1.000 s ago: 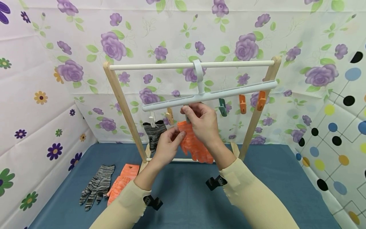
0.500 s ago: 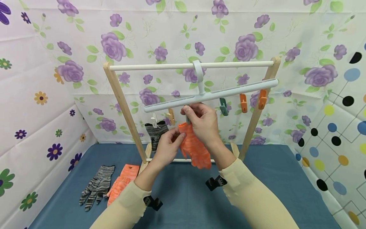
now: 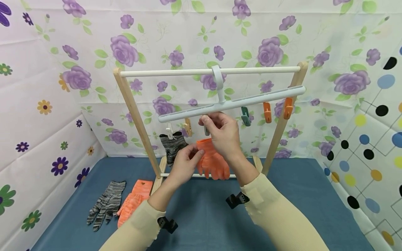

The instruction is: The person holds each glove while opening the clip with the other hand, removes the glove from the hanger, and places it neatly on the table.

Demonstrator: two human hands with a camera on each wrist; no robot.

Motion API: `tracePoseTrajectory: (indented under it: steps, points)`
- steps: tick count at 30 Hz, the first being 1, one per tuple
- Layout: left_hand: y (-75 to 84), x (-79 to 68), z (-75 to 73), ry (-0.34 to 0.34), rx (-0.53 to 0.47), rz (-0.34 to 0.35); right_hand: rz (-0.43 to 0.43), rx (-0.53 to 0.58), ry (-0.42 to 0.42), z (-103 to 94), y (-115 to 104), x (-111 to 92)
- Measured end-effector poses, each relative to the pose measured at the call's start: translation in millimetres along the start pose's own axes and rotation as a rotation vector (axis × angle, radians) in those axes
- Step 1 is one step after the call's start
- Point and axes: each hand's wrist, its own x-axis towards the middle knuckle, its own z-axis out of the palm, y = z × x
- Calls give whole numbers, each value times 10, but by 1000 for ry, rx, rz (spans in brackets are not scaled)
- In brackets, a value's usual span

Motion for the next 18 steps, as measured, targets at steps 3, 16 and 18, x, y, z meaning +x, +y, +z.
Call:
tracePoseTrajectory:
  steps: [3, 16, 18]
  points:
    - [8, -18, -4, -12, -1, -9, -2, -1, -6, -2, -3, -3]
    - [-23, -193, -53, -59, -27, -28, -37, 39, -69, -18, 52, 7]
    - [-36, -229, -73, -65, -26, -36, -41, 47, -83, -21, 63, 5]
